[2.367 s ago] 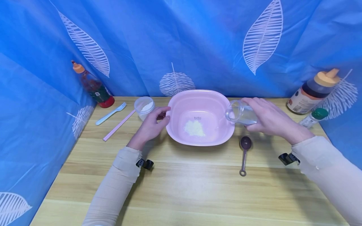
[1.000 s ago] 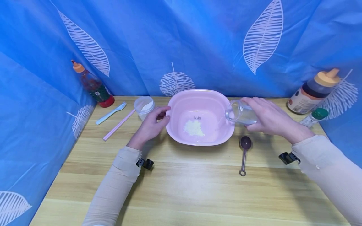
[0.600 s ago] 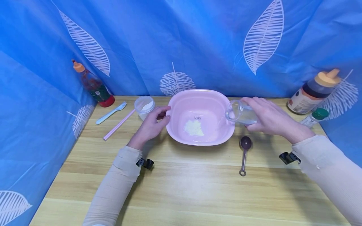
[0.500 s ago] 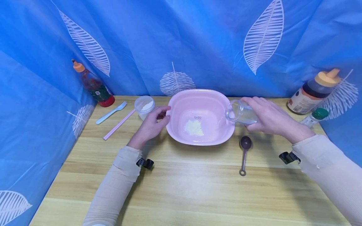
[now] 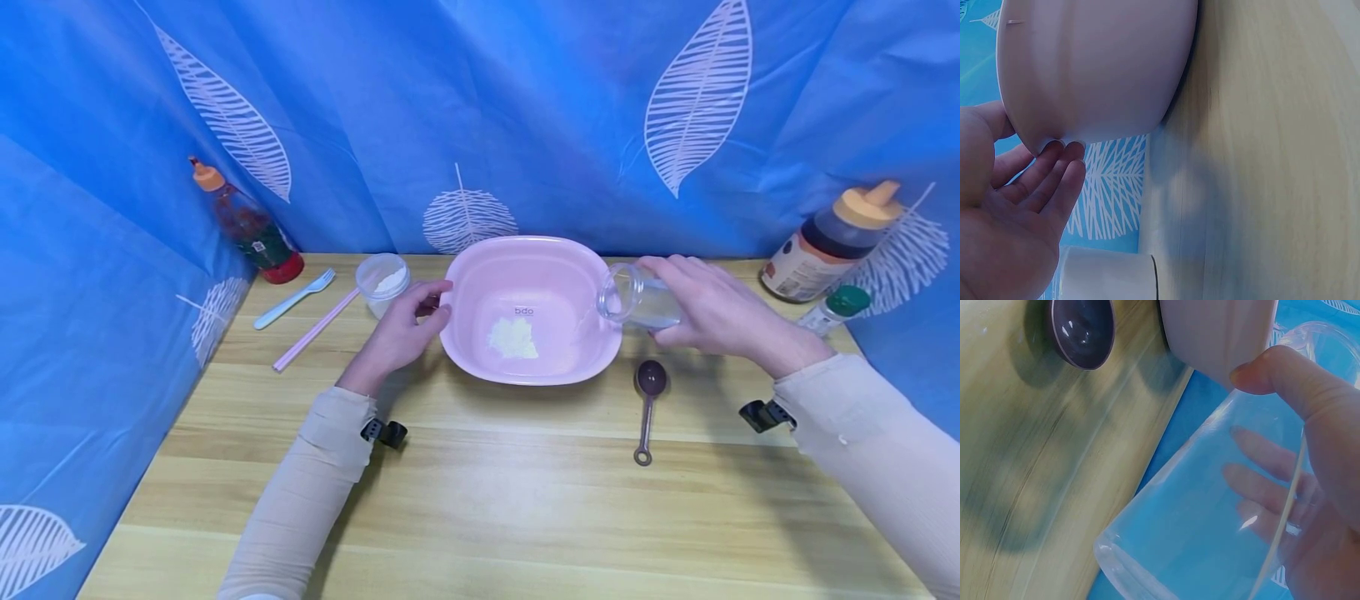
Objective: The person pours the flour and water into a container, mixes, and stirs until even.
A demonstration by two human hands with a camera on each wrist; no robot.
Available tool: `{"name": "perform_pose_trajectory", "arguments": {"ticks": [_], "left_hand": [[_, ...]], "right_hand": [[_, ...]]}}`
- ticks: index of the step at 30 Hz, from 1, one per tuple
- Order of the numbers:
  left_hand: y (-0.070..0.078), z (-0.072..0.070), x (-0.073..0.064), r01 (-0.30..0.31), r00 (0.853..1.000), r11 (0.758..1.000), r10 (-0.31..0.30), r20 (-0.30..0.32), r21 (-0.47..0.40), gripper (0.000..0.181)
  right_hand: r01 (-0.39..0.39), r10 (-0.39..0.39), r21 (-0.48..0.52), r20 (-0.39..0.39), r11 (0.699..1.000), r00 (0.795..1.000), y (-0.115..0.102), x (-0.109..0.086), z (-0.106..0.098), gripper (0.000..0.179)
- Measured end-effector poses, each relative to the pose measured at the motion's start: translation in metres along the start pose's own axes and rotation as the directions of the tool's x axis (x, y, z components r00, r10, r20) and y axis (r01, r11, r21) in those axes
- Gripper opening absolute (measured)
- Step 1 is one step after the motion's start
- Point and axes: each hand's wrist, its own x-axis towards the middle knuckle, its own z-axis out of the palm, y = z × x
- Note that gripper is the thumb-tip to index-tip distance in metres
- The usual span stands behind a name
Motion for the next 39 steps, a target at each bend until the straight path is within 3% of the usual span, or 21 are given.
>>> {"name": "perform_pose_trajectory", "arguments": {"ticks": [39], "left_hand": [[-0.0008, -0.0023, 0.0004, 0.0, 1.0, 1.0, 0.0, 0.007, 0.014, 0.047]], "right_hand": [[-0.016, 0.017, -0.028, 0.04, 0.999, 0.999, -0.0022, 0.005, -0.0039, 0.096]]}}
